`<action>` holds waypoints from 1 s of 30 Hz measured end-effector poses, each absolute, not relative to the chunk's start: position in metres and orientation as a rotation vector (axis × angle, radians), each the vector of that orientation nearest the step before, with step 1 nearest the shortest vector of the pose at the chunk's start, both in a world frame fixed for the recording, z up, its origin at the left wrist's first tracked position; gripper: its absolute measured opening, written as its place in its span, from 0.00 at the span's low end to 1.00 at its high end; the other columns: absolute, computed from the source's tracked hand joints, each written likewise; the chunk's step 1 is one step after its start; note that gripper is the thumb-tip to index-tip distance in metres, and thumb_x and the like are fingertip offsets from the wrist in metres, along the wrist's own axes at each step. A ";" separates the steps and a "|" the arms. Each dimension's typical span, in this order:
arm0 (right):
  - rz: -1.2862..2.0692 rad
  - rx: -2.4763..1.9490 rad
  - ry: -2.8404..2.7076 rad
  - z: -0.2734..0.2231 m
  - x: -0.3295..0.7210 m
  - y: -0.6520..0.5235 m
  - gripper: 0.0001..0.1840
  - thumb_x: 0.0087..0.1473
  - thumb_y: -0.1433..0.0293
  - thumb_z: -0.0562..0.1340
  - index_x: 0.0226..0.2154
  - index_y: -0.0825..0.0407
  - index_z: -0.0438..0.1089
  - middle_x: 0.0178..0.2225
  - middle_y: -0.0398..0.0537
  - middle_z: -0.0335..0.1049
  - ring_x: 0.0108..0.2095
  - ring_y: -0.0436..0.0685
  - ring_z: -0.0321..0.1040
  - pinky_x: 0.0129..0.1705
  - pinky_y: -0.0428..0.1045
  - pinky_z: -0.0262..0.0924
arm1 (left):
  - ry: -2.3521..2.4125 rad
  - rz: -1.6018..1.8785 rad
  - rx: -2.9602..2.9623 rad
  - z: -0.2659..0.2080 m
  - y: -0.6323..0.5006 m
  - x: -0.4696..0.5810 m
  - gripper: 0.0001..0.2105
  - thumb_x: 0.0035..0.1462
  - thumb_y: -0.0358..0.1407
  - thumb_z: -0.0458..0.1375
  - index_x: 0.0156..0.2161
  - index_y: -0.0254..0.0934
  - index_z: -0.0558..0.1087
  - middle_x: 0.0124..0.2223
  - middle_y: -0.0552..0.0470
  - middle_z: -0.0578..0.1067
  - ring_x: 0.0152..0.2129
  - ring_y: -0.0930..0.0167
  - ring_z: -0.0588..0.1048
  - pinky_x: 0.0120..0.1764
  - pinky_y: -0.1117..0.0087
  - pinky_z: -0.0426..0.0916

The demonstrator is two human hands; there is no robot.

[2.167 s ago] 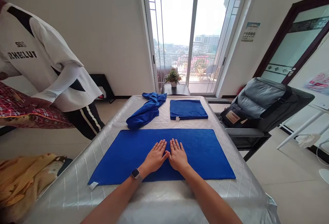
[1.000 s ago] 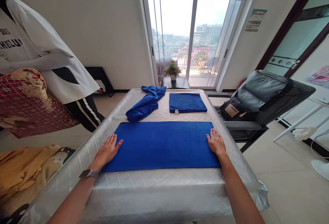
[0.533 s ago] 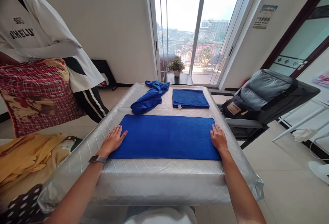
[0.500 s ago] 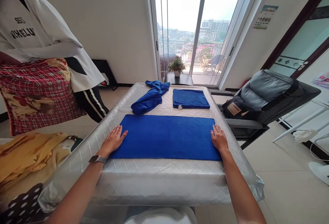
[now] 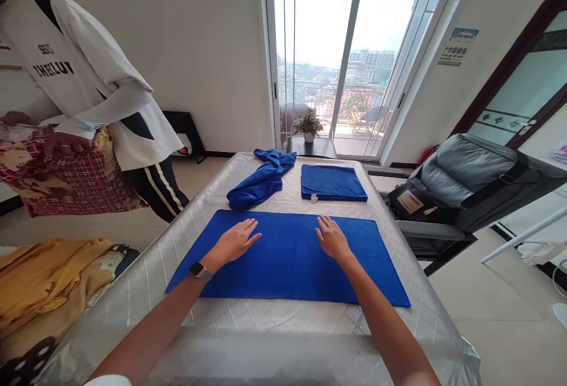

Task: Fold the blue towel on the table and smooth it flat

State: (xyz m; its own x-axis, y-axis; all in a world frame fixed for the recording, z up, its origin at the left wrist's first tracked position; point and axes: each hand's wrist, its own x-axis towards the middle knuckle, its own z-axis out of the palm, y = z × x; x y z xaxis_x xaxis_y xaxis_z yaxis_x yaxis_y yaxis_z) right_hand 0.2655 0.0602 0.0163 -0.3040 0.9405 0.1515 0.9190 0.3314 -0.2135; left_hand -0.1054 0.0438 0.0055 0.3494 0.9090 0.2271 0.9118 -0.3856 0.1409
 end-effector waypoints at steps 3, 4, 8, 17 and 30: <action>0.179 -1.620 -2.439 0.018 0.209 0.079 0.32 0.73 0.63 0.45 0.72 0.59 0.56 0.74 0.56 0.51 0.74 0.60 0.44 0.74 0.57 0.41 | -1.543 -0.476 -2.728 0.009 0.078 -0.032 0.31 0.74 0.52 0.41 0.66 0.30 0.68 0.67 0.36 0.69 0.66 0.58 0.66 0.68 0.55 0.59; 0.186 -1.629 -2.455 0.016 0.196 0.082 0.32 0.72 0.64 0.46 0.72 0.60 0.55 0.74 0.56 0.50 0.74 0.60 0.44 0.74 0.57 0.40 | -1.502 -0.509 -2.752 0.006 0.088 -0.011 0.30 0.74 0.50 0.41 0.66 0.29 0.67 0.68 0.35 0.69 0.67 0.58 0.65 0.68 0.54 0.58; 0.183 -1.664 -2.491 0.001 0.181 0.086 0.33 0.70 0.68 0.46 0.73 0.60 0.51 0.74 0.57 0.48 0.75 0.61 0.42 0.74 0.59 0.38 | -1.527 -0.646 -2.727 -0.022 0.109 0.038 0.27 0.75 0.45 0.40 0.68 0.31 0.64 0.68 0.35 0.67 0.67 0.59 0.64 0.68 0.52 0.58; 0.189 -1.671 -2.468 -0.007 0.183 0.088 0.34 0.70 0.67 0.45 0.74 0.60 0.50 0.75 0.53 0.45 0.75 0.60 0.41 0.74 0.57 0.35 | -1.672 -0.550 -2.732 -0.025 0.105 0.038 0.32 0.75 0.49 0.36 0.71 0.29 0.59 0.71 0.39 0.63 0.70 0.61 0.58 0.71 0.55 0.51; 0.161 -2.224 -2.200 -0.009 0.357 0.090 0.37 0.72 0.57 0.40 0.75 0.60 0.46 0.76 0.52 0.42 0.75 0.61 0.38 0.75 0.58 0.33 | -2.055 -0.253 -2.425 -0.026 0.095 -0.147 0.30 0.74 0.47 0.38 0.73 0.35 0.56 0.74 0.44 0.56 0.72 0.61 0.53 0.72 0.52 0.48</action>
State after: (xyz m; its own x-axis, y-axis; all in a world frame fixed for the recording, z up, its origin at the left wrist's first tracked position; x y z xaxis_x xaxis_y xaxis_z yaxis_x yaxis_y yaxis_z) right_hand 0.3566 0.0905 -0.0086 0.0081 0.9977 -0.0669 0.9968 -0.0133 -0.0786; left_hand -0.1468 0.0952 -0.0258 0.1572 0.9834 0.0905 0.9760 -0.1687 0.1379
